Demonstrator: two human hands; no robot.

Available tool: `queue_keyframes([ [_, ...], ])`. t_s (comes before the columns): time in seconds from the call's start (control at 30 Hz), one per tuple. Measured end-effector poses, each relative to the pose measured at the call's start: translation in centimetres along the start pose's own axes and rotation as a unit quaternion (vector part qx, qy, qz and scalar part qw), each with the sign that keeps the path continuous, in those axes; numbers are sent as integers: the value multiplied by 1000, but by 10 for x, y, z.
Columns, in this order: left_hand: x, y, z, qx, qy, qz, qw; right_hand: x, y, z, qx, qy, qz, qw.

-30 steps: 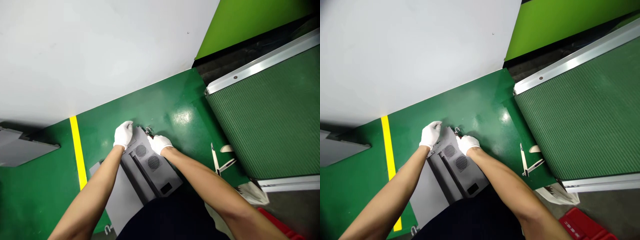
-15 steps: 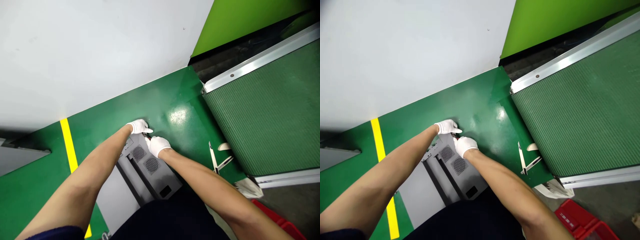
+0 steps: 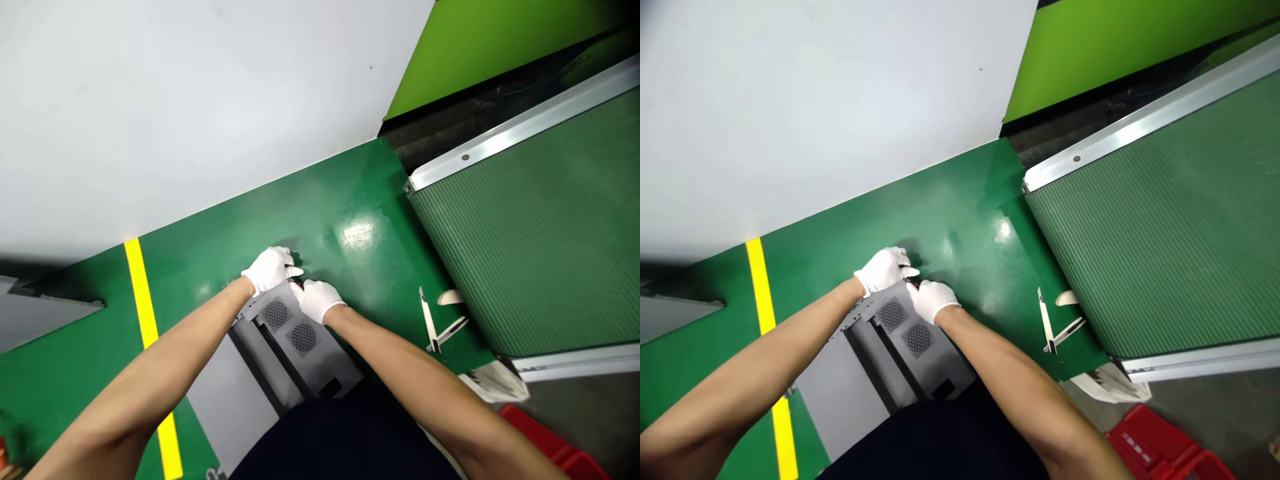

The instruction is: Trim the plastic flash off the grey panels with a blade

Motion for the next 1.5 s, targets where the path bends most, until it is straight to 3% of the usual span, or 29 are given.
queue_keyframes([
  [0.1, -14, -2, 10, -7, -7, -55, 998, -5, 4, -2, -6, -5, 23, 1000],
  [0.23, -49, -18, 35, -76, 28, -204, 976, -12, 7, -6, -46, -23, 76, 996],
  [0.33, -58, -25, 34, -79, 31, -256, 963, -11, 9, -20, -59, -19, 90, 994],
  [0.4, -55, -24, 22, -42, 83, -259, 961, 0, 15, -31, -59, -14, 96, 994],
  [0.47, -53, -14, -4, 65, 195, -264, 942, 21, 26, -36, -66, -18, 106, 992],
  [0.53, -52, 5, -31, 194, 343, -262, 881, 50, 42, -33, -68, -38, 127, 989],
  [0.57, -50, 15, -37, 231, 414, -257, 842, 65, 51, -28, -64, -58, 141, 986],
  [0.67, -34, 38, -31, 230, 584, -247, 738, 110, 86, 1, -57, -187, 211, 958],
  [0.77, -7, 55, -3, 196, 679, -248, 662, 138, 128, 46, -68, -359, 300, 881],
  [0.87, 28, 60, 39, 140, 718, -272, 626, 145, 163, 79, -67, -461, 337, 818],
  [1.0, 90, 50, 96, 71, 708, -303, 634, 153, 196, 101, -58, -514, 356, 778],
  [1.1, 157, 41, 142, -15, 713, -315, 626, 164, 217, 115, -54, -549, 366, 750],
  [1.23, 268, 31, 196, -161, 707, -301, 619, 178, 243, 141, -46, -593, 379, 709],
  [1.37, 386, 3, 220, -279, 715, -199, 610, 189, 263, 161, -25, -636, 376, 673],
  [1.5, 468, -24, 223, -326, 694, -112, 632, 201, 283, 170, 21, -663, 394, 636],
])
Point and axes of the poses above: each hand's wrist, its own y-axis away from the middle knuckle, its own z-axis out of the palm, x = y × z, the point moved 9 cm from there along -y, towards the middle knuckle, and after that the axes turned 2 degrees about -y, right-handed, at the moved point
